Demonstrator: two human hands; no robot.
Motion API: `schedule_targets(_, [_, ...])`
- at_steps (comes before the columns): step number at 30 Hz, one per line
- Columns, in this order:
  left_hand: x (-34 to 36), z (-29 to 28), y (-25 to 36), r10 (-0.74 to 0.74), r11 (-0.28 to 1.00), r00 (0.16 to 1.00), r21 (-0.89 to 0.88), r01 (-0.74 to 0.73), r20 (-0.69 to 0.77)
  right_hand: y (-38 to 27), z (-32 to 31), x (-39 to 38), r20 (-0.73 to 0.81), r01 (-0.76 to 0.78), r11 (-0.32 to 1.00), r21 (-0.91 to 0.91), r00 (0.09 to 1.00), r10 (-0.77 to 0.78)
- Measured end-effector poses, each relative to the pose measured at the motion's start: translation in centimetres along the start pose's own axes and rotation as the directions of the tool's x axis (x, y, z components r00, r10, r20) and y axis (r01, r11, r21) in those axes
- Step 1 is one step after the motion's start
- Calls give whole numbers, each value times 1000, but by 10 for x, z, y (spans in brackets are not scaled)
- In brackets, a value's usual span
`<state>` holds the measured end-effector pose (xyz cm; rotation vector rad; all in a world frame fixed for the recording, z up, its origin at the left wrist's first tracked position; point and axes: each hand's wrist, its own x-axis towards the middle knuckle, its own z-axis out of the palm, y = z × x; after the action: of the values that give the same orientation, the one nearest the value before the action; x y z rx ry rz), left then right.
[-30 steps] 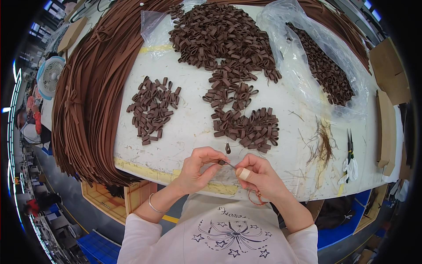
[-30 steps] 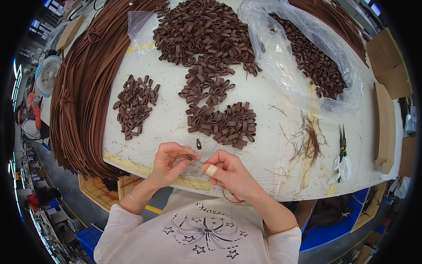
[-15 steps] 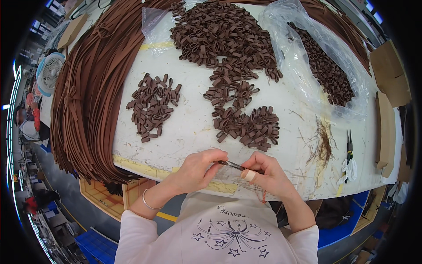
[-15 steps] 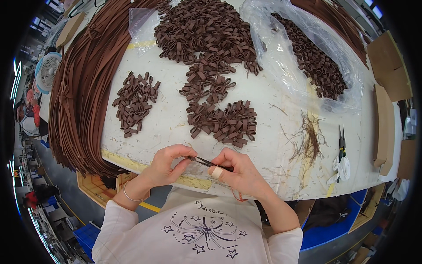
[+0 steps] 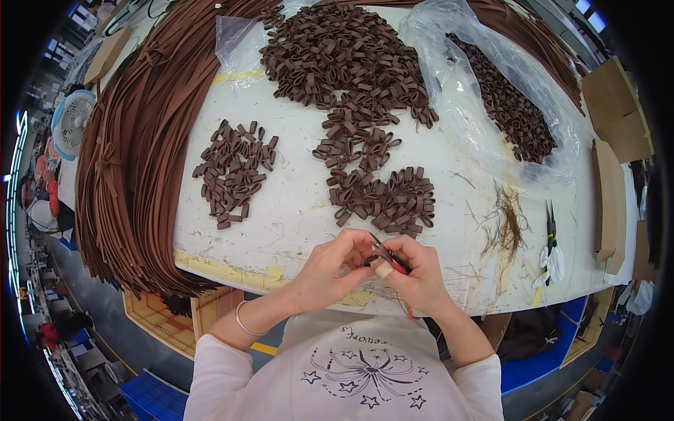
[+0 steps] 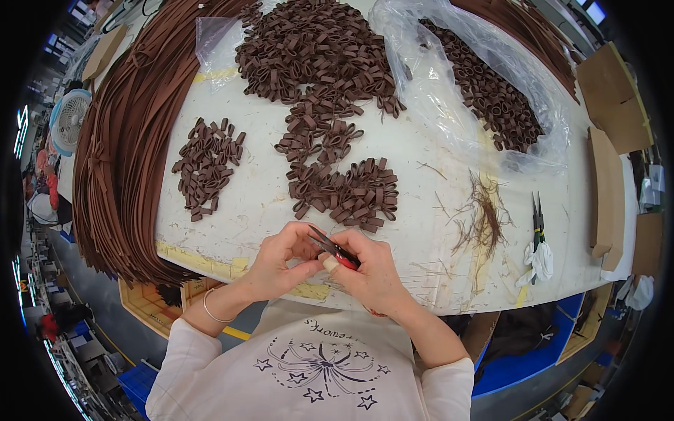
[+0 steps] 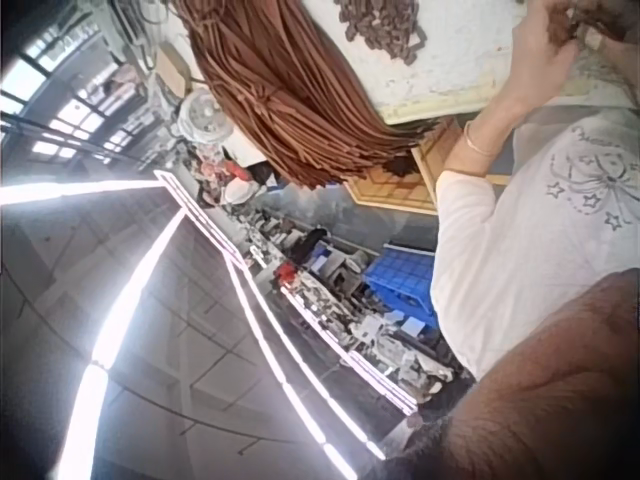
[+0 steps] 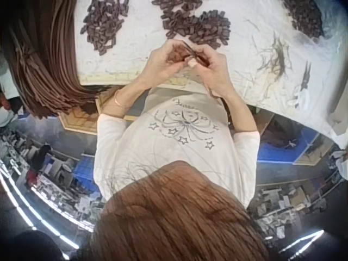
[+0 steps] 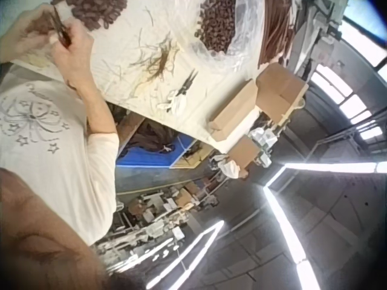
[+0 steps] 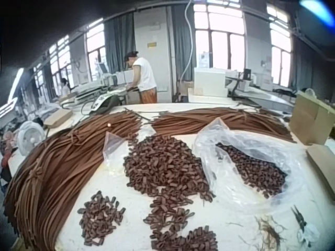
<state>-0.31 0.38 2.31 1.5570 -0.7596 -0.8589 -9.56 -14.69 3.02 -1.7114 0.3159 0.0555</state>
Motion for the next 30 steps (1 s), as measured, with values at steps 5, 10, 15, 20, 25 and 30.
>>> schedule_targets(5, [2,14,-7,-87,919,996,-386,72,-21,8,4,-5,-125,11,976,217,992,17])
schedule_targets(10, [5,24,-9,-52,862,994,-506,-2,-94,13,4,-7,-182,24,912,410,982,56])
schedule_targets(15, [7,18,-15,-51,894,995,-449,7,-86,6,-17,-18,-64,-10,1000,23,998,12])
schedule_targets(20, [5,13,-14,-104,943,988,-327,62,-115,6,-31,-26,41,-68,996,-49,997,70])
schedule_targets(25, [5,16,-18,-50,975,992,-220,23,-117,17,-31,-27,112,-114,993,32,988,110])
schedule_targets(30, [6,14,-19,-70,963,995,-265,49,-73,21,-28,-26,90,-101,995,27,991,98])
